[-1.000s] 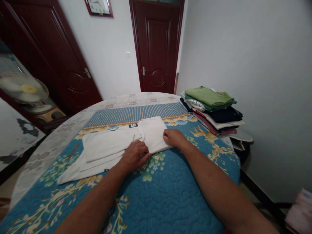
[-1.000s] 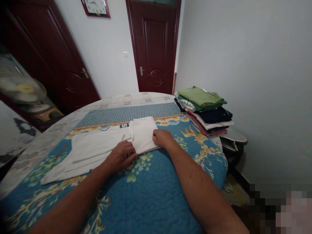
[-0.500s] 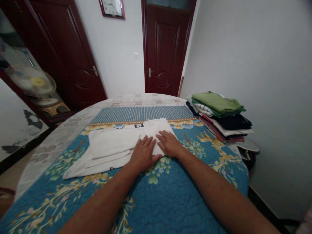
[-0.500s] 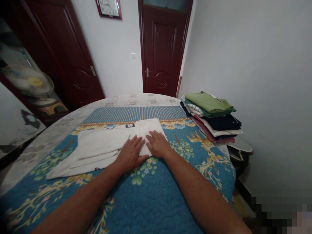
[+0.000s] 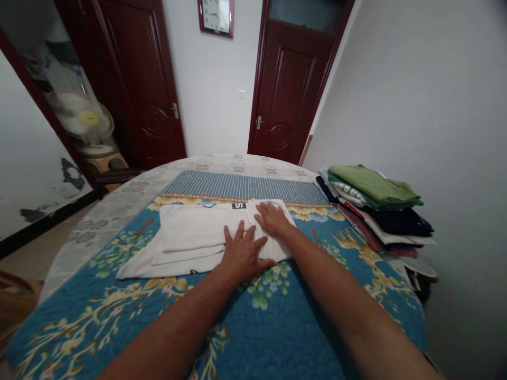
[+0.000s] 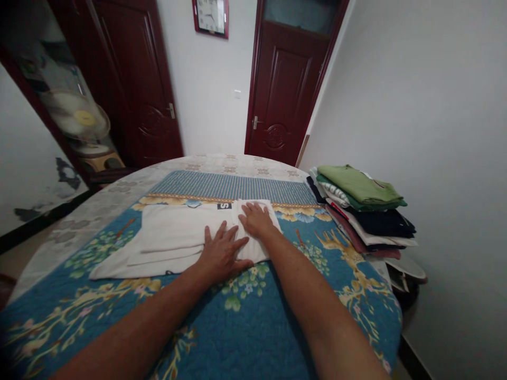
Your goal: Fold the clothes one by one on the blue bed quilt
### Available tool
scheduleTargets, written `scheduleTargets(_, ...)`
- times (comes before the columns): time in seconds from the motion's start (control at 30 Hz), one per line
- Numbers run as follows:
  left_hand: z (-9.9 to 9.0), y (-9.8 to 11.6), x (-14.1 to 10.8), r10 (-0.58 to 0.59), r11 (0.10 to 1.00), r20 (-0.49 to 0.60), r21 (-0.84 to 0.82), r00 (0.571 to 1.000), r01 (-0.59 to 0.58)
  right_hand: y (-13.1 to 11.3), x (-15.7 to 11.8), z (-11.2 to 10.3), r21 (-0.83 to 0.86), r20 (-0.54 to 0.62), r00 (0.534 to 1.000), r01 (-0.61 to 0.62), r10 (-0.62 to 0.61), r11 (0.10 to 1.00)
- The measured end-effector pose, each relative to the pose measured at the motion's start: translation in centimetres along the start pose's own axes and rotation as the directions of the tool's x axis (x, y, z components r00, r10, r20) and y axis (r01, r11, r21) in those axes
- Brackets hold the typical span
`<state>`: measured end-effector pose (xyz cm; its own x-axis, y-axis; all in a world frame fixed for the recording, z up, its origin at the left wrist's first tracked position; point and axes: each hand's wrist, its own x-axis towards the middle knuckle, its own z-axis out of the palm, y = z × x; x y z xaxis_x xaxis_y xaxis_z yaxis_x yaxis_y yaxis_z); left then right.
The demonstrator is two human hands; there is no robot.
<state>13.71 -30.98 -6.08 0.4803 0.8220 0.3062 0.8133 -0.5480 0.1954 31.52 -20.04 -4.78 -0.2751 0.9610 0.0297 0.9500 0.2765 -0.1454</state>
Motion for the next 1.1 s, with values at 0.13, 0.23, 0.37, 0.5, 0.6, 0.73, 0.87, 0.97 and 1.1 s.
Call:
scheduleTargets(0.13,-0.3,0.0,0.1,-0.042,0.997,0.104,-0.053,0.994,0.048,-0.3,2.6,0.4,-0.003,-0.008,1.000,-0.015,0.015,1.000)
scheduleTargets(0.23,-0.7,0.2,0.2,-0.062,0.996,0.149,-0.054,0.987,0.071,-0.1,3.6,0.8,0.008,-0.015,0.999,-0.029,0.029,1.000)
scheduleTargets(0.37,-1.0,0.3,0.1,-0.090,0.994,0.179,-0.046,0.980,0.100,0.2,3.5,1.4,0.016,-0.104,0.994,-0.025,0.027,1.000)
scheduleTargets(0.5,-1.0,0.3,0.2,-0.094,0.994,0.176,-0.038,0.980,0.102,0.0,2.6,2.0,0.024,-0.294,0.953,-0.061,0.066,0.998)
scheduleTargets(0.6,-1.0,0.3,0.2,-0.094,0.994,0.178,-0.040,0.980,0.102,0.0,1.7,2.1,0.030,-0.376,0.905,-0.200,0.197,0.979)
scheduleTargets(0.73,-1.0,0.3,0.2,-0.095,0.993,0.181,-0.055,0.979,0.106,0.9,0.9,1.8,0.090,-0.315,0.879,-0.347,0.357,0.933)
scheduleTargets(0.87,-1.0,0.3,0.1,-0.096,0.992,0.187,-0.064,0.978,0.110,1.9,0.6,1.3,0.104,-0.215,0.913,-0.331,0.346,0.938)
scheduleTargets(0.97,-0.9,0.3,0.1,-0.094,0.992,0.179,-0.064,0.979,0.107,2.1,0.0,1.3,0.082,-0.220,0.917,-0.323,0.333,0.943)
scheduleTargets(1.1,-0.8,0.3,0.1,-0.098,0.993,0.181,-0.052,0.979,0.109,2.0,-1.9,1.7,0.062,-0.225,0.912,-0.339,0.344,0.939)
